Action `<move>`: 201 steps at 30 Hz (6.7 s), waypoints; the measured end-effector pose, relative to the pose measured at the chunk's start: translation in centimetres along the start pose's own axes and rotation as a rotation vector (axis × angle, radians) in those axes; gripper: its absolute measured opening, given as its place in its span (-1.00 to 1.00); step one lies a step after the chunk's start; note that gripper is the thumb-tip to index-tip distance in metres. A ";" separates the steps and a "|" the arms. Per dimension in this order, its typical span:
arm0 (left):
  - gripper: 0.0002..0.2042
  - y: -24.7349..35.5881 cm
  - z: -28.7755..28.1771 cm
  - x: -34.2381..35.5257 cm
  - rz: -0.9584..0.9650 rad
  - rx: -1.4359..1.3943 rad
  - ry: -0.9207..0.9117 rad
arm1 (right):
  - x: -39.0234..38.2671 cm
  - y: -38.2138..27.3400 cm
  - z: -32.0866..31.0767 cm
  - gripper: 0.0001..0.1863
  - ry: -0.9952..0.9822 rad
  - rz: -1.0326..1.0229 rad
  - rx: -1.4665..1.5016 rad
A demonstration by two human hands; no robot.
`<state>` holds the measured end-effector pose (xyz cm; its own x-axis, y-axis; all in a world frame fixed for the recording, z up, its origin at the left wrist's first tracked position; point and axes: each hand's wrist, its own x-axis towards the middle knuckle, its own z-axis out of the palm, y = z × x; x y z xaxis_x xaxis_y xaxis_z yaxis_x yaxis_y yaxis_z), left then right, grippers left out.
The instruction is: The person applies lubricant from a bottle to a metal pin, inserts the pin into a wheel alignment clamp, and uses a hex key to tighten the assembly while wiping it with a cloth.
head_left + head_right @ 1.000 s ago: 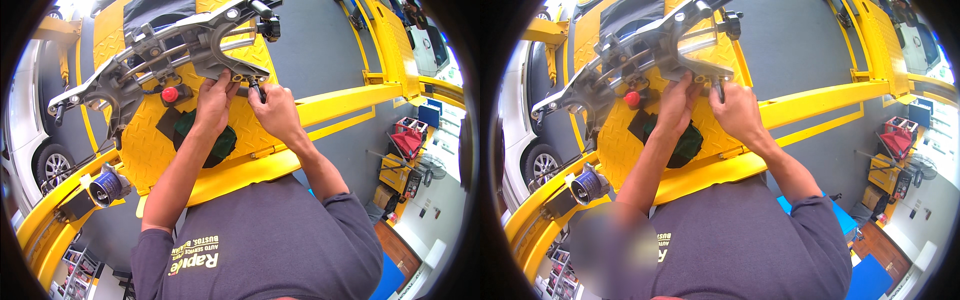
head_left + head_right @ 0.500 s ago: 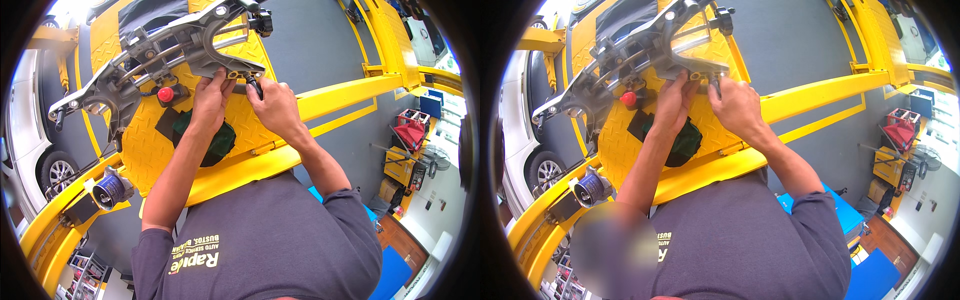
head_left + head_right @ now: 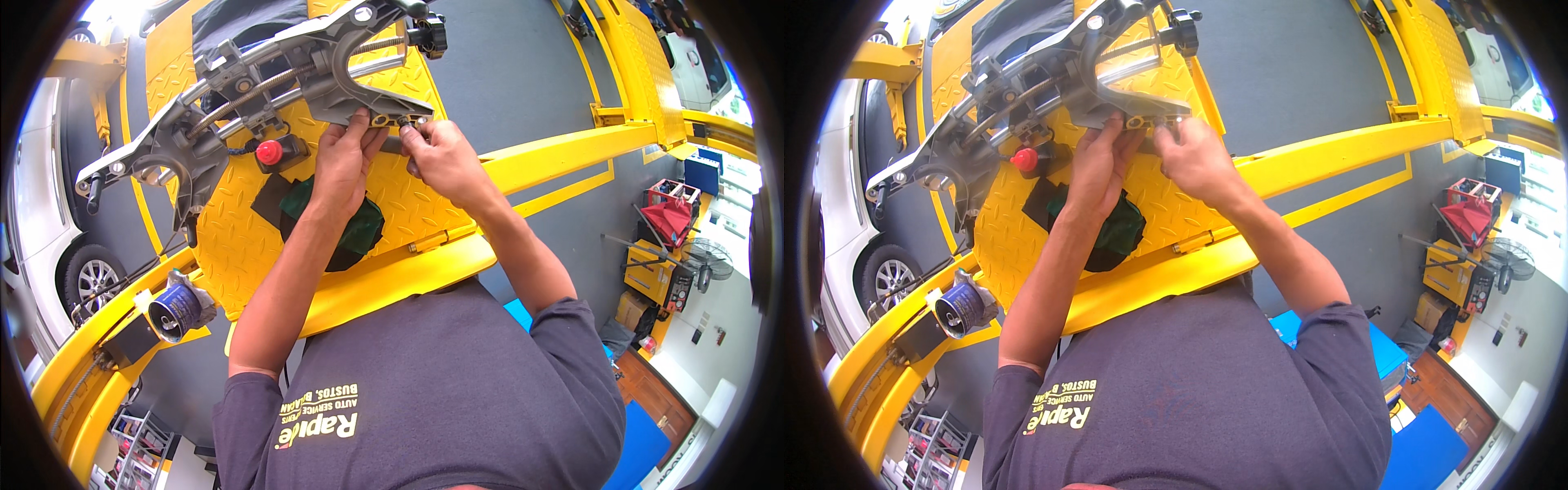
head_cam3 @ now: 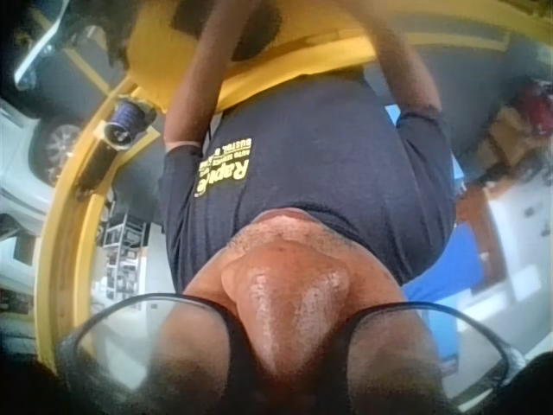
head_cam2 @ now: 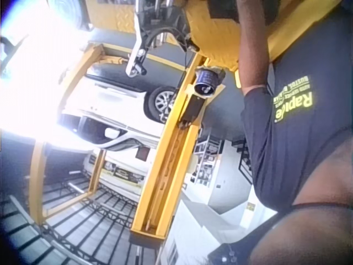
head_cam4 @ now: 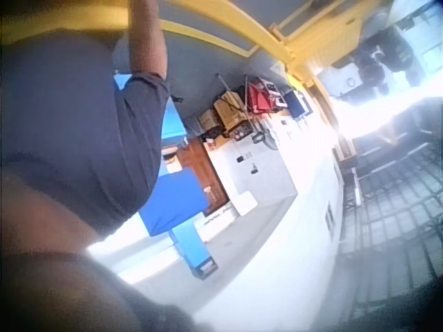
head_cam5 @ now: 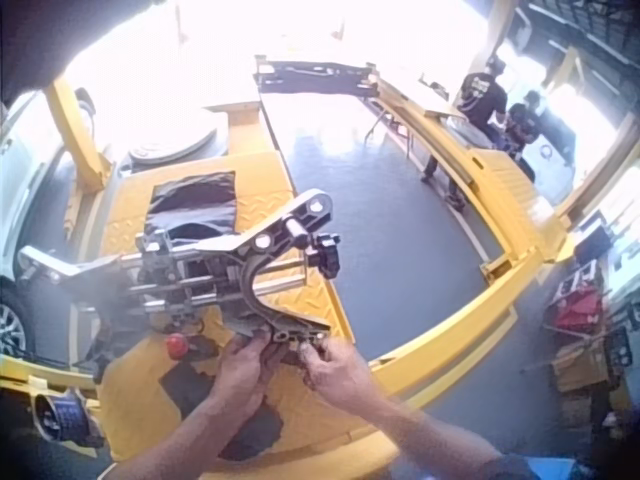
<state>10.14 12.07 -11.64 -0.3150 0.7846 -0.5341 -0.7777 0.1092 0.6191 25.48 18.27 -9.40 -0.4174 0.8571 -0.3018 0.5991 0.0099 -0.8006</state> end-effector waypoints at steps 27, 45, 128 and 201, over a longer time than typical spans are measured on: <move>-0.77 -0.6 -0.3 0.4 0.046 -0.011 -0.018 | -2.1 -2.8 0.0 -0.61 0.085 -0.074 -0.362; -0.78 -0.5 0.0 0.0 0.055 -0.029 -0.030 | -4.7 -4.0 -0.5 -0.57 0.033 -0.126 -0.364; -0.72 -1.5 -1.4 1.0 0.058 0.022 -0.073 | -1.1 -4.4 3.2 -0.50 0.093 -0.101 -0.627; -0.71 -1.4 -0.7 0.4 0.093 0.034 -0.066 | -3.6 0.7 -2.4 -0.62 0.004 -0.021 -0.523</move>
<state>10.73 11.83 -13.11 -0.3478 0.8305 -0.4352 -0.7275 0.0537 0.6840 29.08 16.43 -7.61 -0.4312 0.8559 -0.2855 0.8521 0.2822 -0.4409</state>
